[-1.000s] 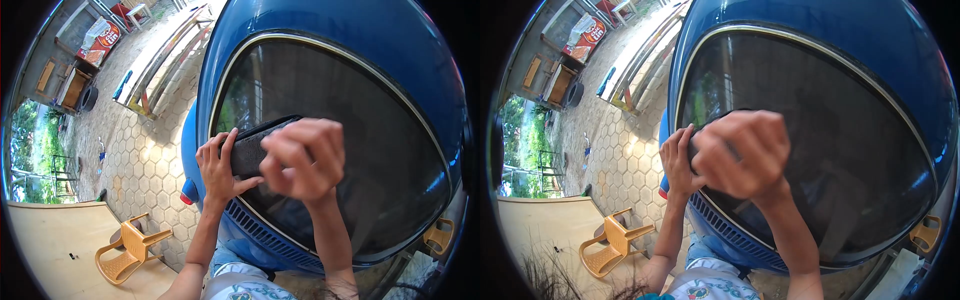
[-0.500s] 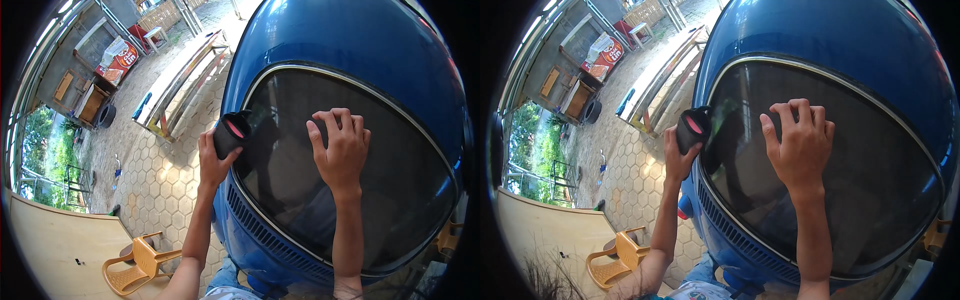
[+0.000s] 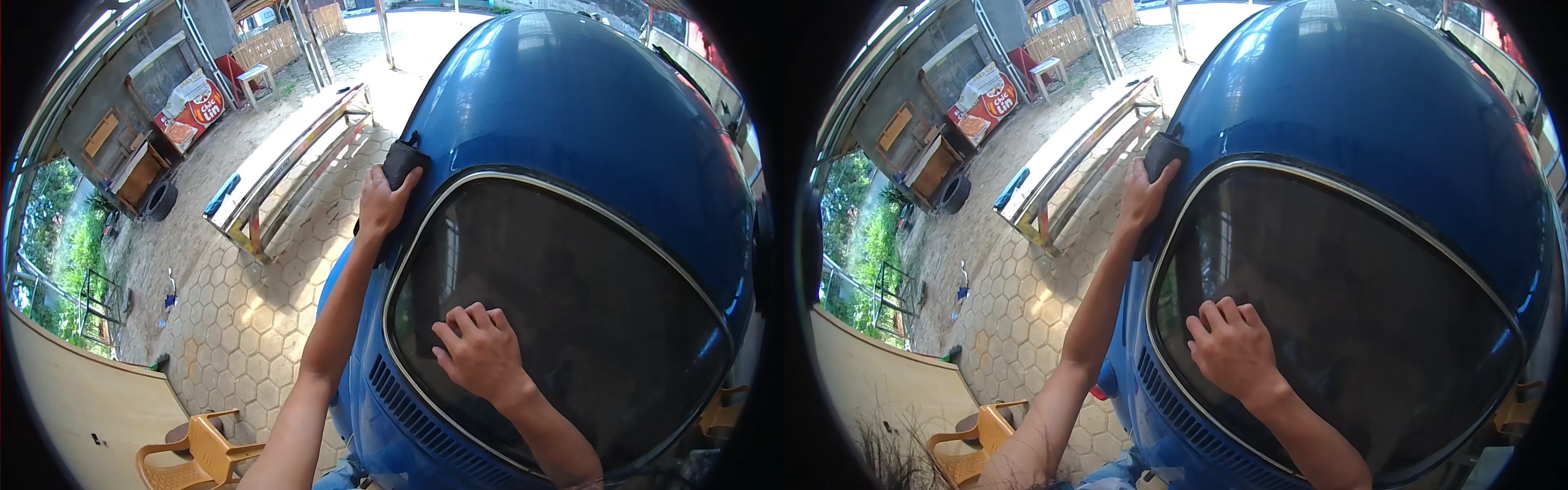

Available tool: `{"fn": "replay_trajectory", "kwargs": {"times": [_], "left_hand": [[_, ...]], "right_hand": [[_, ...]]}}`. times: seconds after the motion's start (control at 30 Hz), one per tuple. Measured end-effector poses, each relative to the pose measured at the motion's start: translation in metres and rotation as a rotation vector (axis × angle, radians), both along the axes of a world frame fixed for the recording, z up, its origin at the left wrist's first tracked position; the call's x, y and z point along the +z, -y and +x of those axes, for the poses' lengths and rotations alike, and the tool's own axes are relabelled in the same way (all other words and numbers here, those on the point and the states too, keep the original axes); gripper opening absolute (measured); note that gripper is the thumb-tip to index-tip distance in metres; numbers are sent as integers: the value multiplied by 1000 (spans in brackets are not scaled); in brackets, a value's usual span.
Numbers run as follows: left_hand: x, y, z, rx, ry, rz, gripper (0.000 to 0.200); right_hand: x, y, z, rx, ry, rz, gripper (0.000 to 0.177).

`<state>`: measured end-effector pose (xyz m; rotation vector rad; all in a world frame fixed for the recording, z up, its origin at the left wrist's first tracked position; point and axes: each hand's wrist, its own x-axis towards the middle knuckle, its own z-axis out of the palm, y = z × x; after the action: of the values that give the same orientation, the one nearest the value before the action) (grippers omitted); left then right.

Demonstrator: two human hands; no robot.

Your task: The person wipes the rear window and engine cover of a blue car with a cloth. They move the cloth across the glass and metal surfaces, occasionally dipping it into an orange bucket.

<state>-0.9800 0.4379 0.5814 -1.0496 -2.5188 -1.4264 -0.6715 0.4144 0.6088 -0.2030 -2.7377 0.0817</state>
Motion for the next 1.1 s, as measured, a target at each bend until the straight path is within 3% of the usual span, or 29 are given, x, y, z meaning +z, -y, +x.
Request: {"fn": "replay_trajectory", "kwargs": {"times": [0.07,0.17,0.27,0.37,0.47,0.57,0.67,0.7,0.9,1.0,1.1], "left_hand": [[8,5,-2,-13,-14,-11,92],[-28,65,28,-57,81,-60,90],[-83,132,62,-32,241,-57,87],[-80,140,65,-13,287,-98,87],[-40,86,39,-26,171,-89,87],[9,20,10,-61,17,-91,93],[15,8,4,-73,2,-37,94],[7,18,7,-81,-23,-27,94],[-64,120,56,-89,188,12,84],[-50,107,46,-54,185,-69,86],[2,29,1,-43,76,-122,97]], "right_hand": [[8,-8,4,69,7,-40,22],[18,-23,16,145,-5,-158,21],[27,-35,22,61,-112,-272,21],[42,-45,32,-108,-211,-119,21],[53,-59,42,-356,-247,5,27],[61,-73,54,-625,-456,68,44],[66,-85,67,-844,-458,277,61],[59,-92,70,-888,-386,232,67],[61,-87,75,-875,-291,239,70],[63,-86,80,-838,-295,213,68],[65,-85,82,-795,-320,184,61]]}}
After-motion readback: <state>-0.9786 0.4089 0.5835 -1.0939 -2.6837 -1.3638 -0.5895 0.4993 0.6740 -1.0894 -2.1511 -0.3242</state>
